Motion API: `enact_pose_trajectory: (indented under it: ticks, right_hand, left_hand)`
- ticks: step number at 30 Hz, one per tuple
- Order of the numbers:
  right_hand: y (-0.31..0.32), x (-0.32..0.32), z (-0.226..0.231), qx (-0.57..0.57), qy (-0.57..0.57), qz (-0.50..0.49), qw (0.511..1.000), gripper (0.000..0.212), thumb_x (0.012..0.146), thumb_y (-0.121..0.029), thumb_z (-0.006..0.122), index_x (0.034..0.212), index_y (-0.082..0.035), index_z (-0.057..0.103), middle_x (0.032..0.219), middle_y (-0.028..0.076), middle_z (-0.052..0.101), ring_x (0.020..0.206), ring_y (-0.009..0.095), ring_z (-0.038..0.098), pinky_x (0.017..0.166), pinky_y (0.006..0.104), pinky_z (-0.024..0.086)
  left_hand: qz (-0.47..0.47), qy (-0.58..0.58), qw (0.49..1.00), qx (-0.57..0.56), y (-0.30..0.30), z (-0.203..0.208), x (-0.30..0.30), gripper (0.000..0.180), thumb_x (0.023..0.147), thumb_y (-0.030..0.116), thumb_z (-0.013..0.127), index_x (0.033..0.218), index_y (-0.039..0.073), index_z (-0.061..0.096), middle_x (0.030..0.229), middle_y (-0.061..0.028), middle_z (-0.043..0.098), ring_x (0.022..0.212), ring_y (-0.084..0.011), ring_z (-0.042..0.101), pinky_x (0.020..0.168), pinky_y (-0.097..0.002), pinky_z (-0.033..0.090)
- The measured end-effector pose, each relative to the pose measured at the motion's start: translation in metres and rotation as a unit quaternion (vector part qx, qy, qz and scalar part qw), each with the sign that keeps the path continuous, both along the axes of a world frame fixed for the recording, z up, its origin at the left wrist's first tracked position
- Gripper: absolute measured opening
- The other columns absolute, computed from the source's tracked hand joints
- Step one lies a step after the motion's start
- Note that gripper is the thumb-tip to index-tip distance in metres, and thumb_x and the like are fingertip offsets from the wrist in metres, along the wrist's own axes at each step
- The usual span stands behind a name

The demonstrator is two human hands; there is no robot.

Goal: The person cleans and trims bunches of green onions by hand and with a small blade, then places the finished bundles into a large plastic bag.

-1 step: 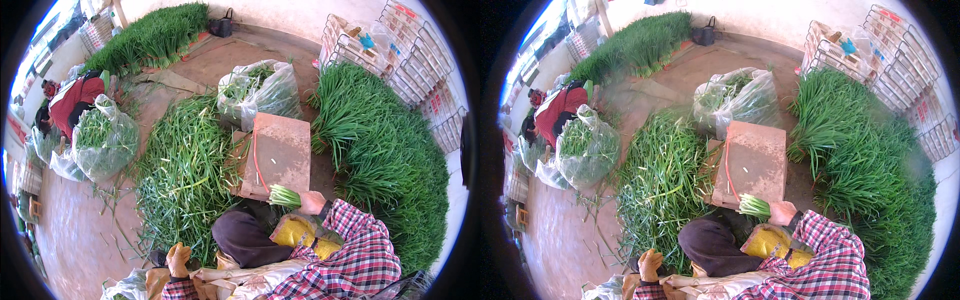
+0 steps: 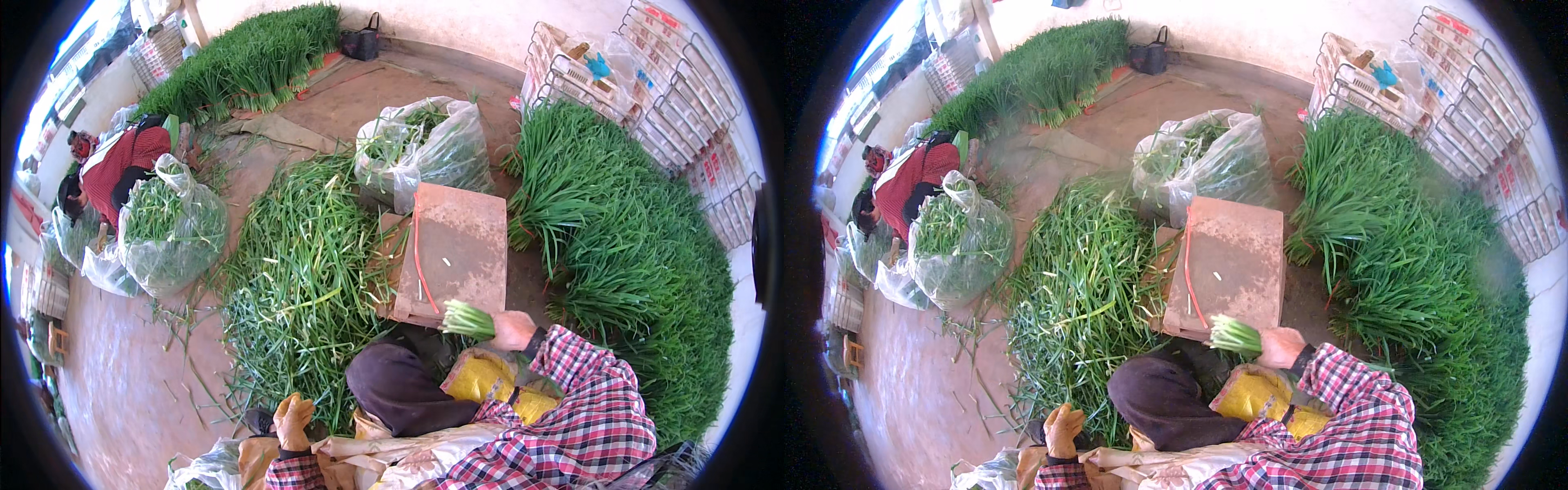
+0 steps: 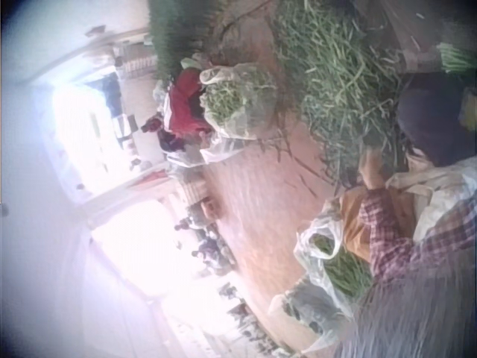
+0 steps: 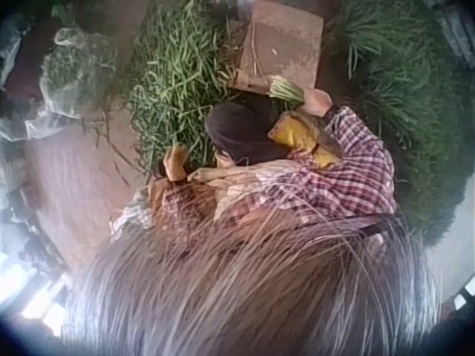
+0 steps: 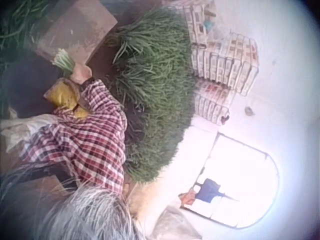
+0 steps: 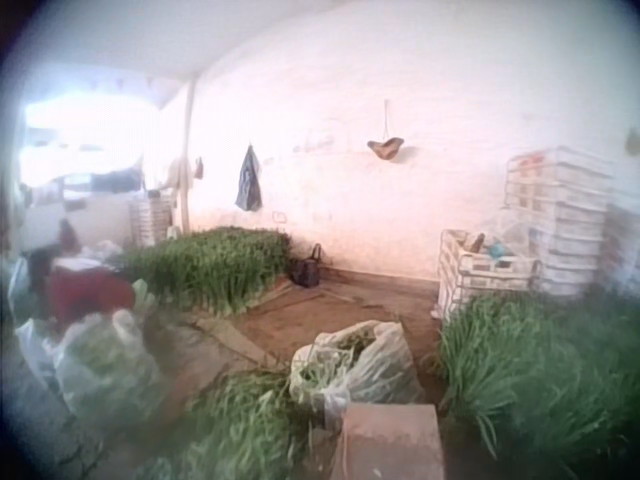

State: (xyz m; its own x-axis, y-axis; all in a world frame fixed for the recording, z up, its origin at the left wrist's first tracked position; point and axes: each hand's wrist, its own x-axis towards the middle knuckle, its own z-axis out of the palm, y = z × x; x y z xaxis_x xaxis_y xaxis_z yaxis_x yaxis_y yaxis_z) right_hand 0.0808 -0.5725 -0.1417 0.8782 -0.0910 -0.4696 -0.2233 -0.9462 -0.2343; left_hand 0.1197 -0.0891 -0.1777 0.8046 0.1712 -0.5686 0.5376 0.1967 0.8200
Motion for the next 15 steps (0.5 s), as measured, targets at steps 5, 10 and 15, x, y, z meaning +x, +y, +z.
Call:
enact_pose_trajectory:
  ticks: [5,10,15]
  right_hand:
    - [-0.042,0.011,0.068,-0.111,-0.023,-0.032,0.993,0.043,0.073,-0.029,0.061,0.096,0.005,0.047,0.071,0.018,0.061,0.065,0.033,0.063,0.059,0.0409,0.051]
    - [-0.031,0.097,0.102,-0.061,-0.230,0.068,0.969,0.035,0.072,-0.021,0.060,0.097,0.001,0.048,0.070,0.018,0.060,0.066,0.033,0.062,0.057,0.0449,0.048]
    - [-0.006,0.200,0.051,-0.053,-0.247,0.152,0.956,0.040,0.069,-0.024,0.065,0.097,-0.001,0.048,0.072,0.016,0.061,0.070,0.034,0.061,0.060,0.0457,0.048]
  left_hand:
    - [-0.021,-0.005,1.000,-0.016,-0.003,-0.009,-0.003,0.033,0.082,0.027,0.066,0.100,0.000,0.057,0.078,-0.0154,0.066,0.063,-0.0180,0.063,0.054,-0.0233,0.049]
    - [-0.034,0.044,0.998,-0.018,0.009,-0.022,-0.019,0.040,0.082,0.033,0.065,0.107,0.002,0.057,0.085,-0.0121,0.067,0.073,-0.0200,0.065,0.063,-0.0277,0.048]
    - [-0.049,0.048,0.997,0.025,-0.006,-0.012,-0.027,0.042,0.083,0.032,0.064,0.112,0.002,0.055,0.085,-0.0116,0.067,0.071,-0.0184,0.064,0.063,-0.0266,0.048]
